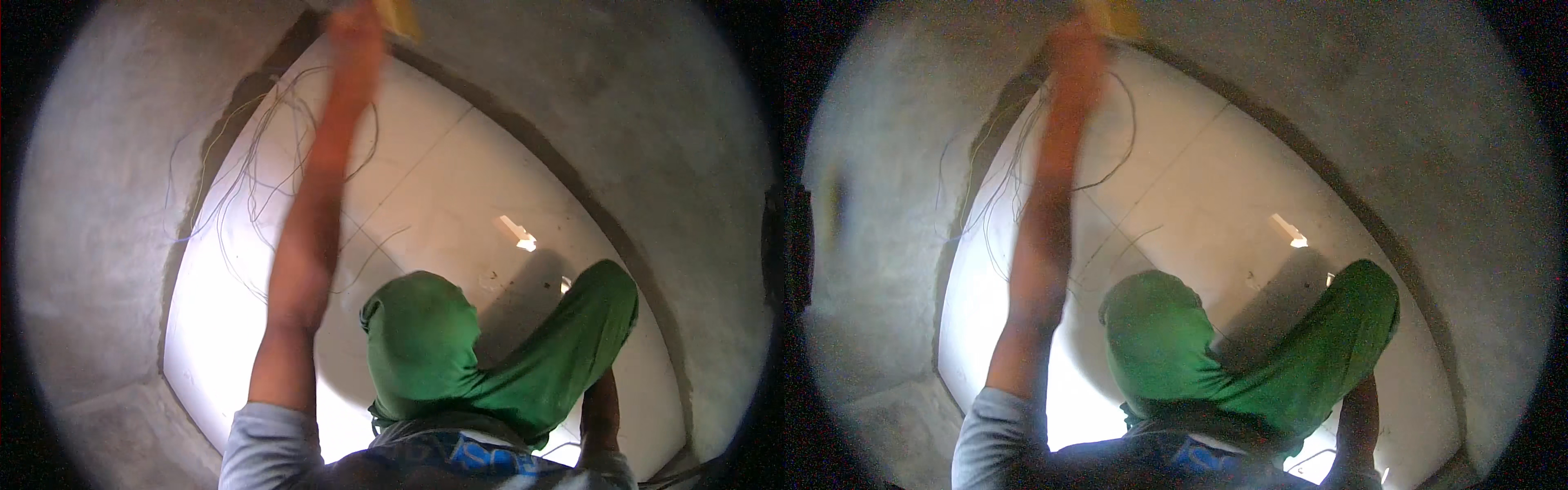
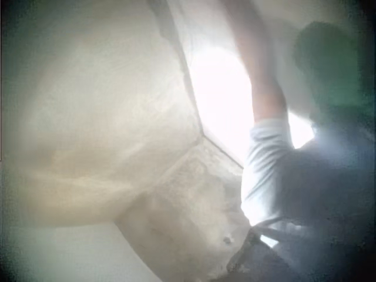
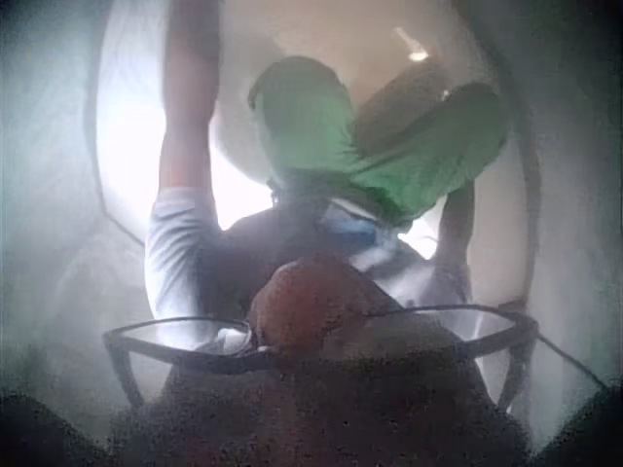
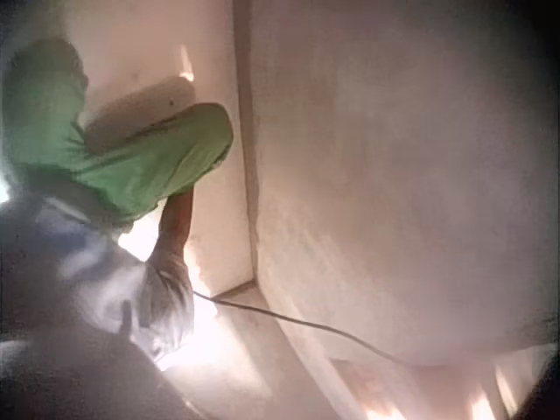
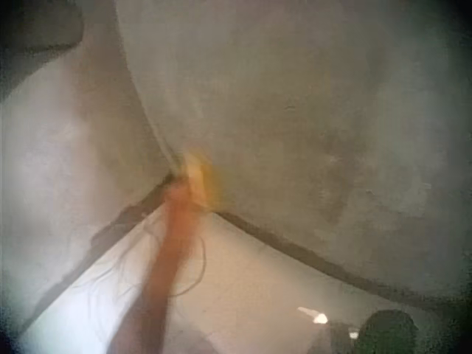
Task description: The person applies grout or filler into the joints between wall tiles using a spatula and then smooths the surface using a sanding block.
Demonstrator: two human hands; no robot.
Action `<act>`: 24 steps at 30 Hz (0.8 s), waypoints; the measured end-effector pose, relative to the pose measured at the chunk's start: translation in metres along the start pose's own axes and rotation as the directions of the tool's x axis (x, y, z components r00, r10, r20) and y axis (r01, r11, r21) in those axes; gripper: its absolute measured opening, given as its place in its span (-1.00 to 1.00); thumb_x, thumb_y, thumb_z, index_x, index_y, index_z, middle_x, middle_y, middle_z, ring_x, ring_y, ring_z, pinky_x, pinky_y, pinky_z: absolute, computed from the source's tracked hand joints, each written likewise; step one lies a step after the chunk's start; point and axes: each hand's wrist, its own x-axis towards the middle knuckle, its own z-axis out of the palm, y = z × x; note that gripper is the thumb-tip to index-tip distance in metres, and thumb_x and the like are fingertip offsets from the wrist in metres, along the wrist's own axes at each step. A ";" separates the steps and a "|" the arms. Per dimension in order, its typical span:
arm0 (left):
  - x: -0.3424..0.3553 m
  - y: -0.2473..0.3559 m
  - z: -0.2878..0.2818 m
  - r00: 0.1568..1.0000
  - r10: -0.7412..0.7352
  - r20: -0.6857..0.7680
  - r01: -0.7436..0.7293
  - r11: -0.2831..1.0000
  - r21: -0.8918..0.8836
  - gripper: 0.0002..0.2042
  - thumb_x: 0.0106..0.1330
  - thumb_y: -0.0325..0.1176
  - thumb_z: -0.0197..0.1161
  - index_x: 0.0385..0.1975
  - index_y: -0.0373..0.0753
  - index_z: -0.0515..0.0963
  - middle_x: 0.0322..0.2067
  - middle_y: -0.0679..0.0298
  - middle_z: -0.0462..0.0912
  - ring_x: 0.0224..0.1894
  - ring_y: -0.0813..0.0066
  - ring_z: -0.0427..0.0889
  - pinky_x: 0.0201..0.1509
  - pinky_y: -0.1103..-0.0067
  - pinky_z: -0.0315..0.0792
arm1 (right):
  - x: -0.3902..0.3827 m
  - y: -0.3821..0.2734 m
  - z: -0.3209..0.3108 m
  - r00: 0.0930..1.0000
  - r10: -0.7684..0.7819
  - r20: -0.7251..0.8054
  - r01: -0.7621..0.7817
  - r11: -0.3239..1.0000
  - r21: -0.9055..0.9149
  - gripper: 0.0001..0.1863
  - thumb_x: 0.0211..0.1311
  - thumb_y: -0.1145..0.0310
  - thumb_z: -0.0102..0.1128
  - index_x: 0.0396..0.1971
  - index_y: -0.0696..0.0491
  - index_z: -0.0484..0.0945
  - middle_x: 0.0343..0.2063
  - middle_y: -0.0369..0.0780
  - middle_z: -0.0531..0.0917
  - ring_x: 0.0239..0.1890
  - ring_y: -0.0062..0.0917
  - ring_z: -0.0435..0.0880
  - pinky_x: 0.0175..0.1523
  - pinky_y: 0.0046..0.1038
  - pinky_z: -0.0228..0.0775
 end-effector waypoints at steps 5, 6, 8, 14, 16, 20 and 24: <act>-0.094 -0.200 0.009 0.950 -0.309 -0.038 0.306 0.907 0.289 -0.40 0.68 0.11 -0.01 -0.37 -0.35 0.61 -0.46 0.06 0.68 -0.36 0.14 0.63 -0.21 0.16 0.51 | -0.017 -0.006 0.007 1.000 0.025 0.001 -0.025 1.000 -0.008 -0.39 0.54 0.28 0.18 0.50 0.07 0.34 0.46 0.03 0.43 0.48 0.00 0.43 0.50 0.09 0.25; -0.105 -0.244 -0.024 0.981 -0.192 0.034 0.153 0.867 0.474 -0.50 0.66 0.03 0.03 -0.25 -0.34 0.64 -0.35 0.00 0.72 -0.27 0.07 0.68 -0.15 0.15 0.55 | -0.021 -0.008 0.007 0.999 0.035 -0.001 -0.035 0.999 -0.009 -0.40 0.54 0.28 0.19 0.50 0.07 0.34 0.46 0.03 0.43 0.47 0.00 0.43 0.49 0.09 0.26; -0.125 -0.331 -0.111 0.947 -0.131 0.292 -0.210 0.435 0.876 -0.63 0.61 -0.11 0.10 0.02 -0.34 0.63 -0.06 -0.09 0.70 0.02 -0.02 0.66 0.12 0.13 0.51 | -0.025 -0.012 0.007 0.999 0.047 0.018 -0.047 0.999 -0.013 -0.40 0.54 0.29 0.19 0.50 0.08 0.35 0.45 0.03 0.44 0.46 0.00 0.45 0.48 0.08 0.28; -0.253 -0.431 -0.500 0.922 -0.388 -0.019 0.021 -0.001 1.000 -0.48 0.64 -0.22 -0.01 0.48 -0.35 0.36 0.40 -0.10 0.51 0.49 -0.02 0.41 0.61 0.16 0.24 | -0.042 -0.022 0.004 0.995 0.093 0.020 -0.092 0.994 -0.057 -0.41 0.53 0.32 0.19 0.49 0.09 0.37 0.43 0.04 0.47 0.44 0.00 0.49 0.45 0.06 0.35; -0.326 -0.379 -0.615 0.893 -0.417 -0.169 0.167 -0.042 0.985 -0.45 0.67 -0.21 -0.08 0.57 -0.34 0.28 0.45 -0.07 0.47 0.54 -0.01 0.36 0.65 0.20 0.18 | -0.049 -0.022 0.001 0.993 0.110 0.031 -0.108 0.992 -0.069 -0.42 0.53 0.33 0.20 0.48 0.09 0.38 0.43 0.04 0.48 0.43 0.00 0.50 0.44 0.05 0.37; -0.458 -0.215 -0.738 0.799 -0.547 -0.248 -0.201 -0.633 0.748 -0.55 0.53 -0.28 0.20 0.33 -0.37 0.55 -0.19 0.09 0.78 -0.24 0.17 0.76 -0.17 0.29 0.64 | -0.058 -0.024 -0.010 0.991 0.125 0.042 -0.122 0.991 -0.063 -0.43 0.53 0.34 0.20 0.47 0.10 0.39 0.41 0.05 0.50 0.41 0.00 0.53 0.42 0.04 0.42; -0.554 -0.081 -0.705 0.913 -0.305 -0.270 0.387 0.450 0.805 -0.54 0.71 -0.16 0.04 0.27 -0.47 0.55 0.03 -0.01 0.75 0.02 0.06 0.76 0.15 0.40 0.64 | -0.057 -0.033 -0.016 0.954 0.294 0.068 -0.299 0.950 0.094 -0.52 0.52 0.37 0.24 0.36 0.13 0.51 0.23 0.06 0.67 0.11 -0.03 0.75 0.19 -0.03 0.63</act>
